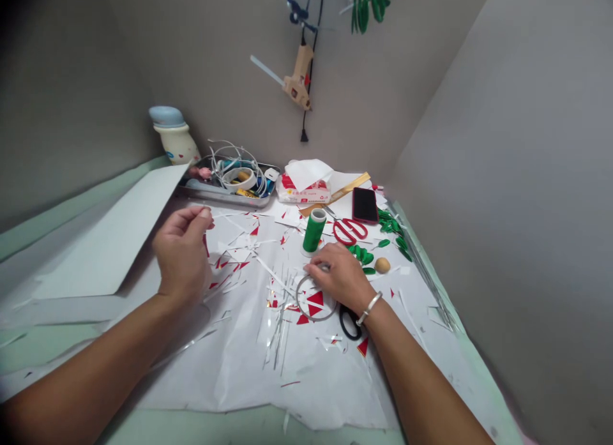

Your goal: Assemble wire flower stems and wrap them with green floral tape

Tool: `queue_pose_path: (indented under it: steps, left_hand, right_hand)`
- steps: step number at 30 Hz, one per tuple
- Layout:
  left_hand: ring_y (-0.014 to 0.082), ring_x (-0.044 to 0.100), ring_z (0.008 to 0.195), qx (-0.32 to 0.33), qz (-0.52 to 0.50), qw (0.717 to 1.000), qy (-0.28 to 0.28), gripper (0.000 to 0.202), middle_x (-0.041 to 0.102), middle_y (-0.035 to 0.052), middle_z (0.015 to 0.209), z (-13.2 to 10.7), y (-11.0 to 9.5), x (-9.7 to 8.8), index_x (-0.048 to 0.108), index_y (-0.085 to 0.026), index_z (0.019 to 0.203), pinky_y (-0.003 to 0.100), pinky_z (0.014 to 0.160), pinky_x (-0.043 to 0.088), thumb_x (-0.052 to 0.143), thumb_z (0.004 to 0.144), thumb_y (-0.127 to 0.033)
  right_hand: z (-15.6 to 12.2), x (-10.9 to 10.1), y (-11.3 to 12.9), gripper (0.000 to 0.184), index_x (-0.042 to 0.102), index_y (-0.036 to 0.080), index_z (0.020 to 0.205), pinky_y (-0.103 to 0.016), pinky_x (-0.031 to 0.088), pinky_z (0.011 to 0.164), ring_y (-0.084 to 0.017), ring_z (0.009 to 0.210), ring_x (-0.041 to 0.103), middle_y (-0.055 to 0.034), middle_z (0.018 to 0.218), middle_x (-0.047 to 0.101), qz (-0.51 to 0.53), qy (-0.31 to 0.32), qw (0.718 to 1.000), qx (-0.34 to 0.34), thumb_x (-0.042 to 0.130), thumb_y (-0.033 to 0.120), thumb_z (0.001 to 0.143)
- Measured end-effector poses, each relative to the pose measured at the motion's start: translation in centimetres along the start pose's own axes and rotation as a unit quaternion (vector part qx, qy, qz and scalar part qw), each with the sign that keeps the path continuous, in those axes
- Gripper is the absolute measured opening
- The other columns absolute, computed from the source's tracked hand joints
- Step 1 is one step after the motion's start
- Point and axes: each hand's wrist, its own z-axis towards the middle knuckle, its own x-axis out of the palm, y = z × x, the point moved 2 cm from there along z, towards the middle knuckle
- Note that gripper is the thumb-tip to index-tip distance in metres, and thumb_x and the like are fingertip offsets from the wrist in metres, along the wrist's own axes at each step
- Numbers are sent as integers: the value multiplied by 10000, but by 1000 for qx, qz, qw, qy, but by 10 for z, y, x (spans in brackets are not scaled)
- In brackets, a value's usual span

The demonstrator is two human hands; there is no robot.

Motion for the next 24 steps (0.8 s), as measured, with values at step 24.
queue_pose_path:
  steps: [24]
  left_hand:
    - [134,488,640,1,-6,1000,-11,108,549,-4,719,5,3,-1,620,-218,811,272,620,433,618,767,-317]
  right_hand:
    - [-20,-61,1,338,733,207,778,-228,451,474,-121,473,570,-31,573,666,333,247,910,15,628,527,759]
